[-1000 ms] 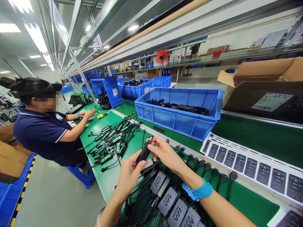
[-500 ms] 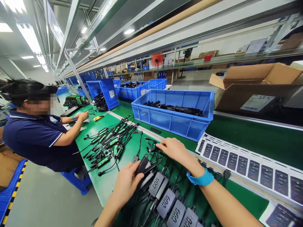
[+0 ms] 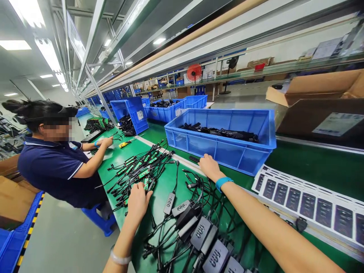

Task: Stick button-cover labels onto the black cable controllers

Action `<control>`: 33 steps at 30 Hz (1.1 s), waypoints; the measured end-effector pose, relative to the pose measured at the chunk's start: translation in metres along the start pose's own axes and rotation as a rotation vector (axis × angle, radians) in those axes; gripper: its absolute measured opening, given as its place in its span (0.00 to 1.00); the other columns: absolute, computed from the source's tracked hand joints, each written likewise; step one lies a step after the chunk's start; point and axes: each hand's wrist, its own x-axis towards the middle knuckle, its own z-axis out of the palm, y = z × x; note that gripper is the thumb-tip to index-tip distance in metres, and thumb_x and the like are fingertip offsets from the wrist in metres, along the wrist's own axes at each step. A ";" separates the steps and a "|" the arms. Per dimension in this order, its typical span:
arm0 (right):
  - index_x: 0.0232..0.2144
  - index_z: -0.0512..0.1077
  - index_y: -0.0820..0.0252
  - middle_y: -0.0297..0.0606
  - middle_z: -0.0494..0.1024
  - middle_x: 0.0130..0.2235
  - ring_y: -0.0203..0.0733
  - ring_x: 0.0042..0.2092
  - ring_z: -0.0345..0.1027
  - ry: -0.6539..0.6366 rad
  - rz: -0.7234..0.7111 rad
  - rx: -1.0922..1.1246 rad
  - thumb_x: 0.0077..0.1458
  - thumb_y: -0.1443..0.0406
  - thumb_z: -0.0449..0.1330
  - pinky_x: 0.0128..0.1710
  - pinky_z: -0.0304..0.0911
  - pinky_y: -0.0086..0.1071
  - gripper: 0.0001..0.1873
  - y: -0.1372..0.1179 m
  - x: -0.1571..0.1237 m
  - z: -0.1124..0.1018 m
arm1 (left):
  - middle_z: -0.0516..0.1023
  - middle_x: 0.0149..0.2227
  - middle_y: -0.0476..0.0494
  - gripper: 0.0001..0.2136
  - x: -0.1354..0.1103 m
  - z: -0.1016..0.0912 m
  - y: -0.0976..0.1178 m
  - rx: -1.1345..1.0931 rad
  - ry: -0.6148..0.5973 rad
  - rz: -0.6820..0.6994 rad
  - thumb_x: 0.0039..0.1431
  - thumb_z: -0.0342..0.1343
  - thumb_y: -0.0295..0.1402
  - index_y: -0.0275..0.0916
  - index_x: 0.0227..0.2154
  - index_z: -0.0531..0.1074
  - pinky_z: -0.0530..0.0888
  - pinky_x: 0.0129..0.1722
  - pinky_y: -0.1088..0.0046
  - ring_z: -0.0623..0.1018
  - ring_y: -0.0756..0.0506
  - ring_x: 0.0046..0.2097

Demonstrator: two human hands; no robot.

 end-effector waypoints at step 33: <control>0.31 0.67 0.61 0.32 0.70 0.28 0.37 0.28 0.72 -0.303 -0.212 1.362 0.47 0.53 0.65 0.21 0.64 0.26 0.19 -0.081 -0.138 -0.053 | 0.73 0.54 0.36 0.28 -0.058 -0.044 0.072 -1.468 -0.613 -0.064 0.43 0.70 0.34 0.37 0.50 0.73 0.76 0.40 0.73 0.80 0.44 0.42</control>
